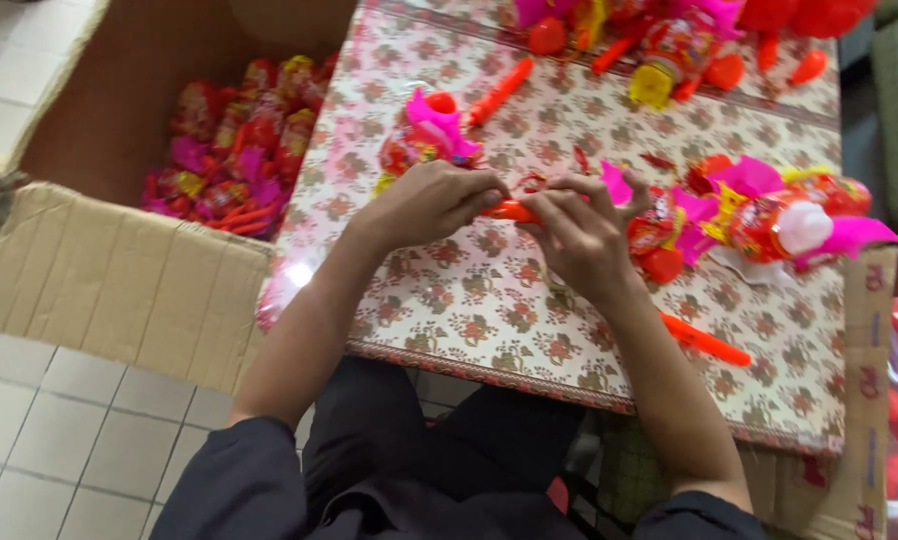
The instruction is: Assembling small decorative lanterns by attaching plastic handles to the lantern bodies.
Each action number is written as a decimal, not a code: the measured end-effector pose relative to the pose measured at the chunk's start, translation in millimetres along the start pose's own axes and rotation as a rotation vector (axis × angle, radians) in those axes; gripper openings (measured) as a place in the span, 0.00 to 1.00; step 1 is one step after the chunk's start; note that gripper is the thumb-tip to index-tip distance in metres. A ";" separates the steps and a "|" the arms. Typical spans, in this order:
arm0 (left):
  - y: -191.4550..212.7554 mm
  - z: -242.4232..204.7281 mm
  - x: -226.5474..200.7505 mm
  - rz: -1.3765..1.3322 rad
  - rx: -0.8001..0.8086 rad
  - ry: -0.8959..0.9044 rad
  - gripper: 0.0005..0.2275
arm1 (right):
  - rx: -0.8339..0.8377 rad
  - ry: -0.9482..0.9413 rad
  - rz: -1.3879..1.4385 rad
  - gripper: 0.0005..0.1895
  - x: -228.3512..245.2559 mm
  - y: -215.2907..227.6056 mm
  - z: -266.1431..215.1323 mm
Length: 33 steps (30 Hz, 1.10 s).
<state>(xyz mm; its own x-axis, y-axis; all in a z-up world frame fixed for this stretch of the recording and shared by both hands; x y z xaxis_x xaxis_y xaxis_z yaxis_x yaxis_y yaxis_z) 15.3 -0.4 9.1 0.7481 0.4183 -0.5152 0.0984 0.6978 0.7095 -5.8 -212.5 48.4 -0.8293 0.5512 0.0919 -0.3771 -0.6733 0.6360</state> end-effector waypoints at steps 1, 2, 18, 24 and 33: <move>-0.8 -0.2 -1.7 0.008 0.032 0.036 0.11 | -0.039 0.031 0.022 0.10 4.5 4.1 3.1; -1.4 -0.8 -3.3 0.018 0.064 0.072 0.13 | -0.078 0.063 0.043 0.08 9.2 7.9 6.1; -23.5 3.6 3.9 -1.091 0.284 0.380 0.22 | -0.241 0.313 -0.352 0.12 -25.6 -4.7 -32.5; -16.9 4.8 2.1 -0.553 0.207 0.322 0.14 | 0.128 0.020 -0.019 0.20 -42.2 -14.9 -28.2; -20.1 4.0 8.1 -0.686 0.257 0.471 0.19 | 0.090 0.009 0.121 0.13 -41.5 -15.3 -26.9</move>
<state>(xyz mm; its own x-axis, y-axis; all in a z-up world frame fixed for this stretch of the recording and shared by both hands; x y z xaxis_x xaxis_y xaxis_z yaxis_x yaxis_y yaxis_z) 22.0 -13.4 -7.4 0.1255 0.1905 -0.9736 0.6155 0.7547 0.2270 23.3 -238.4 14.2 -0.8704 0.4638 0.1654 -0.2356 -0.6872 0.6872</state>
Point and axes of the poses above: each hand's wrist, its own z-axis towards the middle knuckle, its own y-axis out of the back of the hand, x = y × z, the point moved 2 cm from there along z, towards the middle knuckle, and after that the axes turned 5 degrees about -y, right-handed, at the moved point
